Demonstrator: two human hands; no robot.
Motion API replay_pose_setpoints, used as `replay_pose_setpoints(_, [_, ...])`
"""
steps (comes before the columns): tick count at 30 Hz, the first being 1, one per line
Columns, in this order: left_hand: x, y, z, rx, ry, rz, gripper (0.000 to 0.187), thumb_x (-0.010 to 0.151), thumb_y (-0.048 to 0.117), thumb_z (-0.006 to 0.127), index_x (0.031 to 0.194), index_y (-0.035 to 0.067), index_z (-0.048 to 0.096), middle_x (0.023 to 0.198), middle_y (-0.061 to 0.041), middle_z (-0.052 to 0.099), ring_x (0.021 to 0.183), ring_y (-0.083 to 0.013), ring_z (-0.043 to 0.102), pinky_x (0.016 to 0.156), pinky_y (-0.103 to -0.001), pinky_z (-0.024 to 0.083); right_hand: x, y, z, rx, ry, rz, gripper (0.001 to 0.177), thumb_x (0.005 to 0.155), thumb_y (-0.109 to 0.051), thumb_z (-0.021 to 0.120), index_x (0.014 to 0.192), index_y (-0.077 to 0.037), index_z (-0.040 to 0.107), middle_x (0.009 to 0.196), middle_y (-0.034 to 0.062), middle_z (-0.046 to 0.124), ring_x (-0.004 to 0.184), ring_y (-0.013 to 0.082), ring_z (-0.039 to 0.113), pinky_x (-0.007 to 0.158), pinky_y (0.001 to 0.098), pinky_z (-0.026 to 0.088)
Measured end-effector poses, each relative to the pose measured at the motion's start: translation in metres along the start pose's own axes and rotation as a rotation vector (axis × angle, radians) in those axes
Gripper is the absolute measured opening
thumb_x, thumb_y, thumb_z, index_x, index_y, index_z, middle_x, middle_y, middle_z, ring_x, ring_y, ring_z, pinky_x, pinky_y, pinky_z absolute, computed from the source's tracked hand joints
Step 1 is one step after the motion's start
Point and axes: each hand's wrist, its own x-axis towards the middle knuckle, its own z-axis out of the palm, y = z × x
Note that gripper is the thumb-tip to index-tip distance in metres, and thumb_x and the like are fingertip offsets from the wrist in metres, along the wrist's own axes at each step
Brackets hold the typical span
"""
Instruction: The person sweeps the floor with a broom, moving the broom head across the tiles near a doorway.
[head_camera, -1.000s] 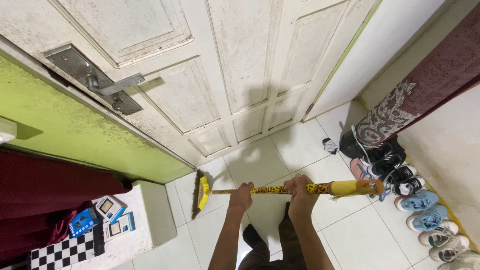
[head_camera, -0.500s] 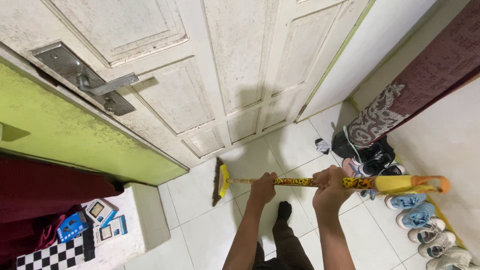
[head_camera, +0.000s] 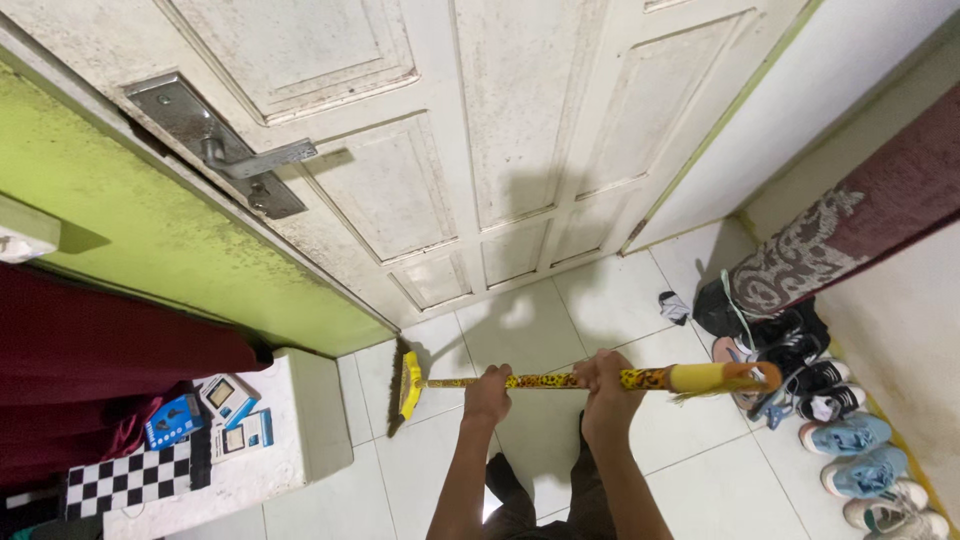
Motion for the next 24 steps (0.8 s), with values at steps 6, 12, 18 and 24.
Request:
replay_pose_setpoints(6, [0.015,0.017,0.007,-0.106,0.117,-0.032,0.036,0.083,-0.003,0.066,0.115,0.01,0.059,0.116,-0.014,0.063,0.106,-0.0367,0.067,0.093,-0.046,0.057,0.017,-0.012,0.003,-0.039,-0.106,-0.008,0.042,0.105,-0.006,0.052,0.066,-0.01,0.038,0.059,-0.0006,0.038,0.056,0.0106,0.034,0.061,0.0341,0.041])
replay_pose_setpoints(12, [0.043,0.085,0.006,-0.252,0.162,-0.017,0.038,0.081,-0.006,0.066,0.114,0.01,0.059,0.118,-0.014,0.061,0.108,-0.0391,0.065,0.092,-0.049,0.056,0.068,-0.043,-0.014,-0.048,-0.119,-0.093,0.037,0.104,-0.005,0.051,0.069,-0.01,0.043,0.058,-0.0005,0.042,0.053,0.0102,0.034,0.061,0.0325,0.043])
replay_pose_setpoints(18, [0.066,0.128,-0.009,-0.21,0.139,0.008,0.039,0.085,-0.006,0.062,0.12,0.01,0.061,0.12,-0.015,0.063,0.107,-0.0384,0.066,0.095,-0.047,0.057,0.14,-0.058,-0.033,-0.038,-0.139,-0.181,0.041,0.103,-0.006,0.057,0.067,-0.014,0.038,0.056,-0.0012,0.038,0.049,0.0113,0.031,0.054,0.0334,0.039])
replay_pose_setpoints(24, [0.085,0.113,0.001,-0.232,0.13,-0.095,0.039,0.083,-0.009,0.061,0.117,0.008,0.061,0.121,-0.016,0.062,0.111,-0.0383,0.065,0.097,-0.047,0.055,0.173,-0.043,-0.034,0.091,-0.166,0.052,0.041,0.104,-0.008,0.056,0.067,-0.013,0.038,0.058,-0.0019,0.035,0.052,0.0111,0.031,0.059,0.034,0.039])
